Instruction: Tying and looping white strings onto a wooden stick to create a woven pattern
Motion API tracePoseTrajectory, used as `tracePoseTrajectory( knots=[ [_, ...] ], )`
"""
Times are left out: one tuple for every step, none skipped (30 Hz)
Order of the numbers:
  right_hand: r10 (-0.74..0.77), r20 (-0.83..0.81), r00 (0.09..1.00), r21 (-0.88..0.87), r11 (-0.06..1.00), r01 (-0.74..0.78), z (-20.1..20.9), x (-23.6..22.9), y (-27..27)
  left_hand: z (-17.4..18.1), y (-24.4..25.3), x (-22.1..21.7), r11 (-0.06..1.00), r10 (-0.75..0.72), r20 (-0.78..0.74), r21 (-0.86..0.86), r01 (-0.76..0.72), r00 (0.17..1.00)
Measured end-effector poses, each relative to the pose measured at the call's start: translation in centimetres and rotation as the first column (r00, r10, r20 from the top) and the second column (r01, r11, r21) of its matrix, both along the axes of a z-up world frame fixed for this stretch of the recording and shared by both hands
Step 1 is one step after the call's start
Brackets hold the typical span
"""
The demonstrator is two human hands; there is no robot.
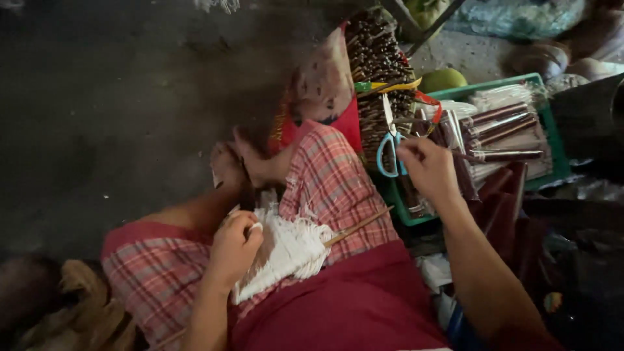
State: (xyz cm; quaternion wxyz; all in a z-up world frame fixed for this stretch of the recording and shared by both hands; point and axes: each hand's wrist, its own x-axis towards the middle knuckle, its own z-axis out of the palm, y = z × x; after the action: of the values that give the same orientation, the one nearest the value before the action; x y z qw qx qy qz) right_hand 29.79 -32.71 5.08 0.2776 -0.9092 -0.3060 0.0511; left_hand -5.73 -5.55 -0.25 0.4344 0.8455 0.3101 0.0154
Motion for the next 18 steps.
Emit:
tracePoseTrajectory(
  knots=[
    [-0.041, 0.018, 0.999, 0.023, 0.999, 0.04, -0.6, 0.9, 0.5, -0.1, -0.1, -0.2, 1.0, 0.009, 0.015, -0.008, -0.009, 1.0],
    [-0.04, 0.018, 0.999, 0.015, 0.999, 0.04, 0.6, 1.5, 1.8, 1.1, -0.2, 0.3, 1.0, 0.01, 0.014, -0.016, -0.01, 1.0],
    [-0.069, -0.019, 0.997, 0.05, 0.996, 0.07, 1.7, 2.1, 3.2, 2.2, -0.2, 0.8, 0.994, -0.002, -0.047, -0.112, -0.003, 0.999],
    [-0.093, -0.058, 0.994, 0.086, 0.991, 0.098, 2.9, 2.8, 4.7, 3.5, -0.2, 1.4, 0.979, -0.019, -0.105, -0.205, -0.003, 0.994],
    [-0.091, -0.057, 0.994, 0.082, 0.992, 0.096, 2.9, 4.1, 5.2, 3.1, -0.2, 1.2, 0.978, -0.017, -0.105, -0.21, -0.006, 0.994],
    [-0.056, 0.069, 0.996, 0.168, 0.985, 0.043, 2.9, 5.6, 6.0, 2.6, 0.0, 1.0, 0.982, -0.019, -0.084, -0.188, 0.003, 0.996],
    [-0.028, 0.195, 0.98, 0.247, 0.969, -0.021, 2.9, 7.0, 6.8, 2.2, 0.1, 0.8, 0.986, -0.022, -0.064, -0.165, 0.011, 0.998],
    [-0.022, 0.193, 0.981, 0.245, 0.969, -0.027, 3.7, 8.2, 8.1, 2.6, 0.1, 1.0, 0.986, -0.016, -0.067, -0.168, 0.005, 0.998],
    [0.057, 0.269, 0.962, 0.132, 0.987, -0.096, 4.4, 9.4, 9.3, 3.1, 0.1, 1.2, 0.978, -0.005, -0.161, -0.205, -0.029, 0.987],
    [0.14, 0.334, 0.932, 0.013, 0.988, -0.153, 5.1, 10.6, 10.4, 3.6, 0.2, 1.4, 0.969, 0.0, -0.254, -0.24, -0.063, 0.967],
    [0.144, 0.331, 0.932, 0.01, 0.988, -0.156, 5.5, 11.2, 12.2, 2.8, 0.2, 1.0, 0.968, 0.002, -0.256, -0.243, -0.066, 0.967],
    [0.179, 0.229, 0.957, -0.122, 0.98, -0.154, 5.9, 11.9, 14.1, 2.1, 0.2, 0.7, 0.975, 0.01, -0.184, -0.215, -0.05, 0.983],
    [0.199, 0.121, 0.973, -0.252, 0.954, -0.164, 6.4, 12.4, 15.9, 1.4, 0.1, 0.3, 0.982, 0.015, -0.11, -0.185, -0.036, 0.994],
    [0.204, 0.125, 0.971, -0.254, 0.953, -0.167, 5.3, 13.2, 17.2, 1.5, 0.2, 0.5, 0.982, 0.02, -0.106, -0.186, -0.039, 0.994],
    [0.173, 0.043, 0.984, -0.368, 0.919, -0.145, 4.1, 13.9, 18.5, 1.6, 0.3, 0.6, 0.984, 0.01, -0.118, -0.177, -0.031, 0.993],
    [0.133, -0.036, 0.99, -0.48, 0.867, -0.134, 3.0, 14.6, 19.9, 1.8, 0.3, 0.6, 0.985, 0.003, -0.13, -0.171, -0.025, 0.991],
    [0.14, -0.033, 0.99, -0.483, 0.864, -0.139, 0.5, 15.8, 19.9, 1.6, 0.2, 0.6, 0.984, 0.01, -0.127, -0.175, -0.032, 0.992],
    [0.191, 0.009, 0.982, -0.526, 0.835, -0.158, -1.9, 17.1, 20.2, 1.5, 0.2, 0.7, 0.987, -0.012, -0.154, -0.161, -0.013, 0.988]
  ],
)
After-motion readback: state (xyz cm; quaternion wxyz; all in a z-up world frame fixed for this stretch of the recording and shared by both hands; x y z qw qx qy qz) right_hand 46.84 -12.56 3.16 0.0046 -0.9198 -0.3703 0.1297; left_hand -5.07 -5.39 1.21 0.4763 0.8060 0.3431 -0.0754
